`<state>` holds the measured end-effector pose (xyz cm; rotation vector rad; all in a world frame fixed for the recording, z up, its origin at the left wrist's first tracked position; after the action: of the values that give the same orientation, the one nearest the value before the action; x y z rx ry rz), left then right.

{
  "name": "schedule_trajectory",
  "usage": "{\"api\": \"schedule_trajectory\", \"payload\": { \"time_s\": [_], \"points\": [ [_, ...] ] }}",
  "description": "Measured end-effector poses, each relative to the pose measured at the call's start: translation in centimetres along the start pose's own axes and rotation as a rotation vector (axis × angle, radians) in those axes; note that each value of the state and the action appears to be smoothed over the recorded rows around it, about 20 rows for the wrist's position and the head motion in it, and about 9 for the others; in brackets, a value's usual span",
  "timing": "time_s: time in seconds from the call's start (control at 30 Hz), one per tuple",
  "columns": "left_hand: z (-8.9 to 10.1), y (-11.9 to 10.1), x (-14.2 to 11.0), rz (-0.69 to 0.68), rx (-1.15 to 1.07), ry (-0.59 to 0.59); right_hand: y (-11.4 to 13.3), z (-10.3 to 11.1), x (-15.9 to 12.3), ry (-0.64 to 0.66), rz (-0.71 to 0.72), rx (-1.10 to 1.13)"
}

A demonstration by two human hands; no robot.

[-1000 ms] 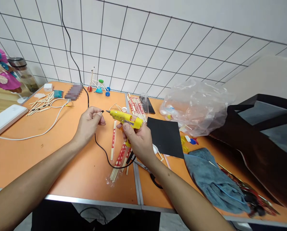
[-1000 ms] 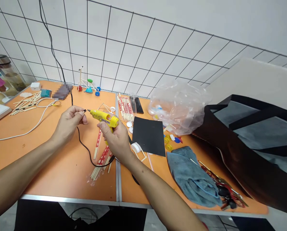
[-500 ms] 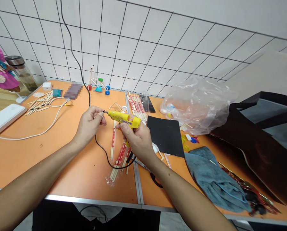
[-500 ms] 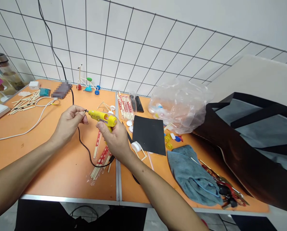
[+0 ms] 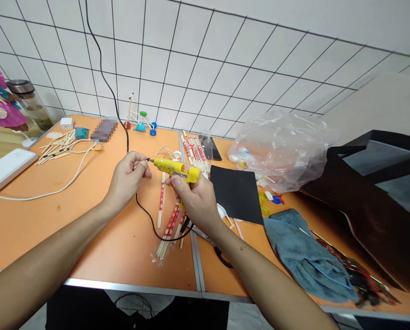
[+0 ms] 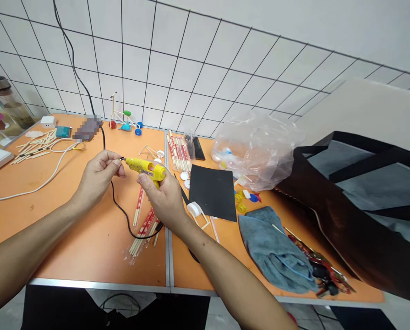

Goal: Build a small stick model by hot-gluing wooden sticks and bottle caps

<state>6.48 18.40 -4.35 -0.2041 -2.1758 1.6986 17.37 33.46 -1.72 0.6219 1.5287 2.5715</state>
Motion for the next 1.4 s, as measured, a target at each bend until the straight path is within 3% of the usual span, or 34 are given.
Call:
{"api": "schedule_trajectory", "payload": {
  "time_s": [1.4],
  "points": [
    [0.07,0.00,-0.13,-0.013,0.014,0.010,0.35,0.08,-0.02,-0.031,0.018,-0.081]
  ]
}}
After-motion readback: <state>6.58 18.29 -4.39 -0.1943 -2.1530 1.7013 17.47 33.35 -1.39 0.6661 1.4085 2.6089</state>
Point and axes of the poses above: each hand's wrist, its own x-axis towards the middle knuckle, its own z-axis out of the back of the hand, y = z × x, the point moved 1 cm from there along x, towards the middle knuckle, and after that the axes turned 8 degrees about -x, right-handed, at the moved point
